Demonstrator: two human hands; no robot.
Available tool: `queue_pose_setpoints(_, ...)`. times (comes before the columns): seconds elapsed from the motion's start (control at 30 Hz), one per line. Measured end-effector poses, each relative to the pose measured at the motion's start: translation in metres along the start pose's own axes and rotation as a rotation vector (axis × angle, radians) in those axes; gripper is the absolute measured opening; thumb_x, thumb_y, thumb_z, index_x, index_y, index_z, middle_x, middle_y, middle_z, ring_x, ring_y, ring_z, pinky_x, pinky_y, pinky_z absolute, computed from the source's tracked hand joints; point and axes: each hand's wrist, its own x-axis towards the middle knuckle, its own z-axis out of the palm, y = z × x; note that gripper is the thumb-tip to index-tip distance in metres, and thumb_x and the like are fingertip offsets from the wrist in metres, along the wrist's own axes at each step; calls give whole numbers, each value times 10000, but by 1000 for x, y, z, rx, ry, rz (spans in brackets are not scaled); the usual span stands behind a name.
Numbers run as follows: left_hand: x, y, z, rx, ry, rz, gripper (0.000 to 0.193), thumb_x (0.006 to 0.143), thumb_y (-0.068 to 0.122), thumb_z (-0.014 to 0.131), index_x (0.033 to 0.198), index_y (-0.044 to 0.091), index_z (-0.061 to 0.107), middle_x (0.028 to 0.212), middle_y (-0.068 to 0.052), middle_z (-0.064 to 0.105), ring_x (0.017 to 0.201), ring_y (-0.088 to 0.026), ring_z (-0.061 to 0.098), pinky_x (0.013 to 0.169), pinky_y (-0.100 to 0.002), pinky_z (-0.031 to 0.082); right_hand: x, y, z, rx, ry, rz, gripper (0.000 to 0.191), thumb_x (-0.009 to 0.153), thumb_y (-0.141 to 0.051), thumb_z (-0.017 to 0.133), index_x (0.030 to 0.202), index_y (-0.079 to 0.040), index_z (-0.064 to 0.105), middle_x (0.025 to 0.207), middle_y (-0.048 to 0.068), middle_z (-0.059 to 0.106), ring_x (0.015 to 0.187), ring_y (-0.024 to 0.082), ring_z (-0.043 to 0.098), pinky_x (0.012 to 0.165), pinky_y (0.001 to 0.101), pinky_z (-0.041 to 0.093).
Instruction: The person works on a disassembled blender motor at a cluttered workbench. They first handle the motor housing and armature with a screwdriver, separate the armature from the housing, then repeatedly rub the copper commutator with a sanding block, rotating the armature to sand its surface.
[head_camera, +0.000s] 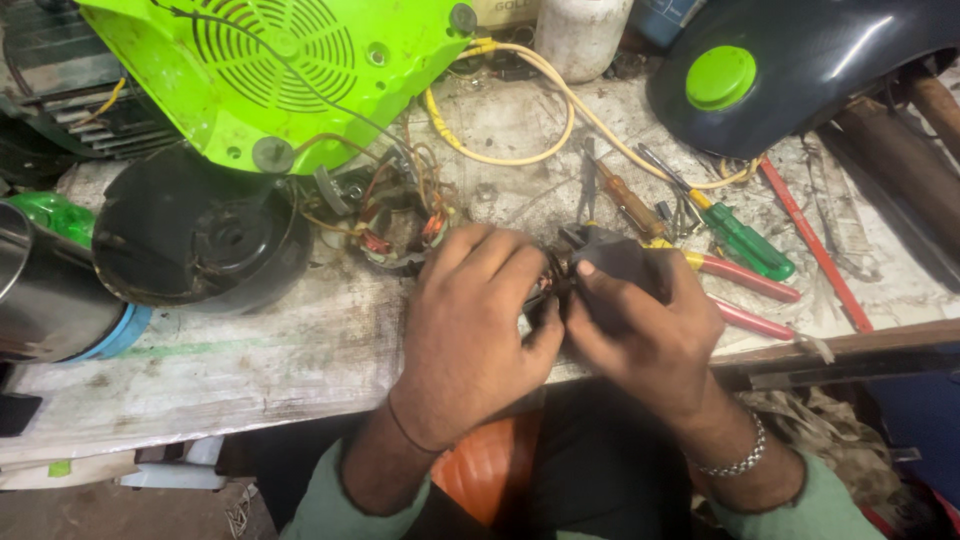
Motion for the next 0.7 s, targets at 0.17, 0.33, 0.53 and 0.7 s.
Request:
queue_pose_setpoints(0.17, 0, -1, 1, -6, 3, -4, 294, 768, 172, 786, 1001, 29, 675, 1119, -129, 655, 1152, -344, 591, 1008, -454, 501, -1, 1, 1, 9, 11, -15, 371, 758, -120, 883, 1109, -81, 768, 950, 137, 603, 774, 233, 641, 631, 335, 515)
queue_pose_setpoints(0.33, 0, 0, 0, -13, -26, -33, 313, 753, 186, 803, 985, 23, 671, 1105, -140, 635, 1114, -344, 588, 958, -450, 505, -1, 2, 1, -15, 20, -6, 350, 726, -124, 898, 1053, -74, 784, 885, 144, 585, 716, 246, 619, 592, 364, 486)
queue_pose_setpoints(0.53, 1, -2, -3, -42, -33, -54, 346, 757, 198, 824, 1005, 10, 672, 1081, -140, 618, 1066, -333, 585, 925, -431, 507, 0, 1, 0, 56, -5, -23, 375, 816, -120, 867, 1169, -81, 748, 1052, 148, 632, 885, 240, 683, 681, 318, 546)
queue_pose_setpoints(0.7, 0, -1, -4, -65, -2, -33, 308, 768, 166, 800, 1010, 17, 681, 1091, -127, 638, 1109, -331, 597, 955, -427, 519, 0, 1, 1, 2, -6, -16, 374, 763, -116, 890, 1116, -73, 772, 946, 139, 599, 781, 244, 636, 652, 352, 512)
